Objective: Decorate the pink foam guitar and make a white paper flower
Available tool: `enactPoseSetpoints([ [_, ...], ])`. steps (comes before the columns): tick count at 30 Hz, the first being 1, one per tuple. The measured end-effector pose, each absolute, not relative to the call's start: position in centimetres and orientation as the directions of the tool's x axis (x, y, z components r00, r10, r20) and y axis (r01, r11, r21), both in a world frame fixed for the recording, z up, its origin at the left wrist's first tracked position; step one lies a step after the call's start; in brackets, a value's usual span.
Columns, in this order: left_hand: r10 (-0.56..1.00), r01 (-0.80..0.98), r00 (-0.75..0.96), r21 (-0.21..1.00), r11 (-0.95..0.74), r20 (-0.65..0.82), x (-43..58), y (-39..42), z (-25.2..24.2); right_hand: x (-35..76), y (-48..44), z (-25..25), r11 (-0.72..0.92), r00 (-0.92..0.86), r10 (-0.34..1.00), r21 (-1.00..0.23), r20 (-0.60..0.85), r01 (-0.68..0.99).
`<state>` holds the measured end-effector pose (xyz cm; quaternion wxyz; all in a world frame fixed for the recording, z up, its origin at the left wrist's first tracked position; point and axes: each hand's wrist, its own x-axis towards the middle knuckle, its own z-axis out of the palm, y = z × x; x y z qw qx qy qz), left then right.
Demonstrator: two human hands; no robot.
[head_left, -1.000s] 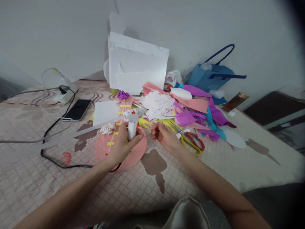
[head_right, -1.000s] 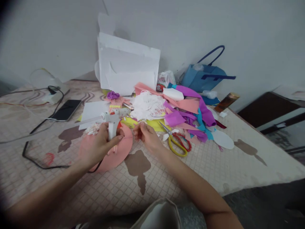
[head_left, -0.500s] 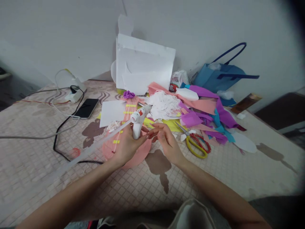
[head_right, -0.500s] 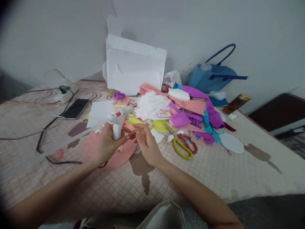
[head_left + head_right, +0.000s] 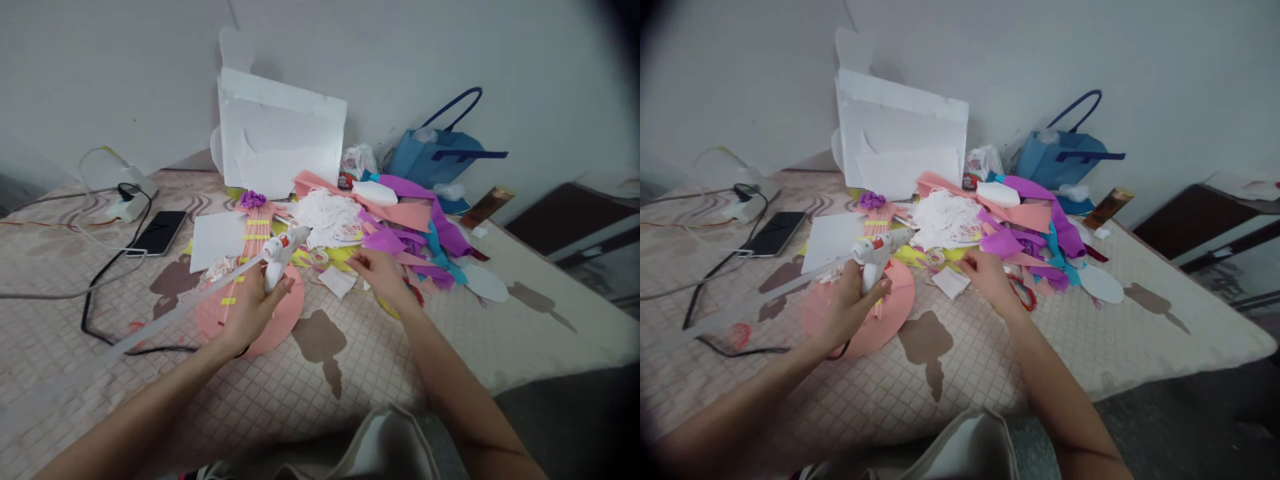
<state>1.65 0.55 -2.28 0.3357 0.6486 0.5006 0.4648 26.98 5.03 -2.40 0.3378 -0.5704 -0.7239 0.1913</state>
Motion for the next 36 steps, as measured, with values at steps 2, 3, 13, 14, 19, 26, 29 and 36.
enactPoseSetpoints([
  [2, 0.963, 0.264, 0.127, 0.928, -0.262, 0.236, 1.8, 0.5, -2.3, 27.9, 5.3, -2.6, 0.325, -0.271, 0.946, -0.496, 0.181, 0.805],
  [3, 0.961, 0.236, 0.154, 0.936, -0.26, 0.228, 1.8, 0.4, -2.2, 28.0, 5.2, -2.7, 0.374, -0.347, 0.927, -0.442, 0.144, 0.815],
  [13, 0.962, 0.165, 0.185, 0.959, -0.231, 0.2, 1.7, 0.8, -2.3, 27.5, 5.3, -3.7, 0.54, -0.536, 0.831, -0.441, 0.146, 0.717],
  [14, 0.963, 0.169, 0.181, 0.958, -0.231, 0.2, 1.7, 0.8, -2.3, 27.5, 5.4, -3.6, 0.506, -0.49, 0.854, -0.494, 0.175, 0.707],
  [19, 0.964, 0.2, 0.147, 0.948, -0.247, 0.22, 1.9, 0.7, -1.9, 26.2, 4.8, -2.8, 0.378, -0.26, 0.923, -0.798, 0.284, 0.469],
  [26, 0.982, 0.133, 0.091, 0.975, -0.178, 0.167, 2.0, 1.0, -2.0, 22.3, 1.7, -2.2, 0.693, -0.195, 0.705, -0.604, 0.682, 0.393],
  [29, 0.986, 0.122, 0.066, 0.979, -0.163, 0.155, 2.0, 1.0, -2.0, 21.7, 1.3, -2.4, 0.76, -0.225, 0.628, -0.525, 0.745, 0.383],
  [36, 0.991, 0.222, 0.032, 0.966, -0.132, 0.129, 1.8, 0.8, -1.5, 21.7, 1.4, -2.5, 0.836, -0.292, 0.536, -0.451, 0.792, 0.312],
])
